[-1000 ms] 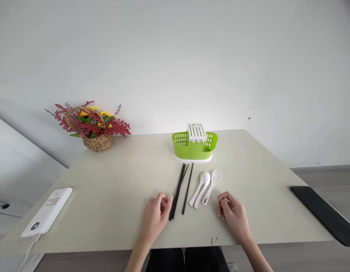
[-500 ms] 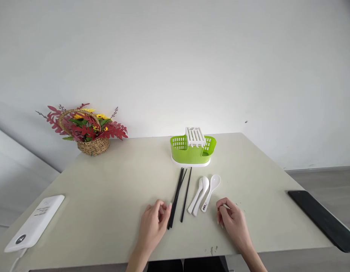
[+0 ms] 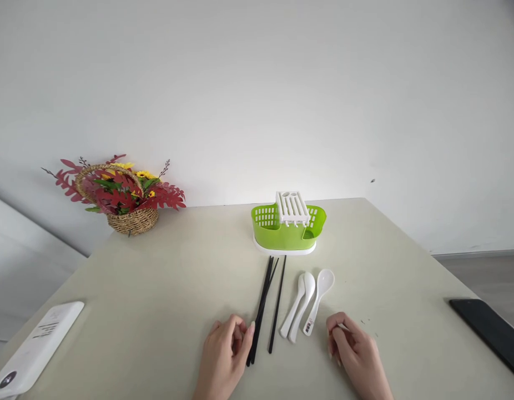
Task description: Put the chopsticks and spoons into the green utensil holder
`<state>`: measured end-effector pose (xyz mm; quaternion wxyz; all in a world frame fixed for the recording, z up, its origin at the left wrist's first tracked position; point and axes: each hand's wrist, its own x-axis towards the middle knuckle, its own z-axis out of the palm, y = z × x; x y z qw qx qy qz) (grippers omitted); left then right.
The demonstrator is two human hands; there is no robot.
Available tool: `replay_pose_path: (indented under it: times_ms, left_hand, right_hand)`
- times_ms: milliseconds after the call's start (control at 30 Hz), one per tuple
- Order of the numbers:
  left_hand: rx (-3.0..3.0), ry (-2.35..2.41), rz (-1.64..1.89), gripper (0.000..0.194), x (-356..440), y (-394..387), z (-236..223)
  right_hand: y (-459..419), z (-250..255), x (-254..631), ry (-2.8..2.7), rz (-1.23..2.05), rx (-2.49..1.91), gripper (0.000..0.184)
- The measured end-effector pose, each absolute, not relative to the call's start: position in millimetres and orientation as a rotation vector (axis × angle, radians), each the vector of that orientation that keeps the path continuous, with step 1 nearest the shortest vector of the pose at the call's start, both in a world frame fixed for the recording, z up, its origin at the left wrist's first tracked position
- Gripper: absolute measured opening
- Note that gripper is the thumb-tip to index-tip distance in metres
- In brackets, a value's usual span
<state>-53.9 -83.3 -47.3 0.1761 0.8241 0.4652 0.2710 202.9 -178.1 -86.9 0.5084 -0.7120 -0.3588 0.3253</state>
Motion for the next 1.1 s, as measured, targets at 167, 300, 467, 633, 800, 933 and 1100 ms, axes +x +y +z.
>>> replay_pose_path:
  times_ms: [167,300,467,633,800,933,1100]
  left_hand:
    - [2.357,1.324,0.775,0.033,-55,-81,-51]
    - [2.387,1.323,0.744,0.031,-55,-80,-54]
    - [2.459,1.331,0.766,0.028,-54,-80,-55]
    - [2.488,1.336,0.795,0.025,-54,-79,-58]
    - [2.506,1.338,0.764,0.025,-54,-79,-60]
    - [2.539,1.315,0.785,0.025,-53,-78,-60]
    - [2.585,1.317,0.761,0.025,-53,-78,-61]
  right_hand:
    - [-177,-93,203,-0.846,0.783,-1.729,0.023]
    - [-176,-95,202,-0.838,0.771,-1.722,0.027]
    - [-175,-93,201,-0.856,0.755,-1.73,0.028]
    - [-173,-91,199,-0.866,0.715,-1.746,0.031]
    - [-173,-88,199,-0.883,0.697,-1.75,0.031]
    - [-173,-85,201,-0.891,0.734,-1.739,0.025]
    - [-172,-82,200,-0.885,0.734,-1.746,0.024]
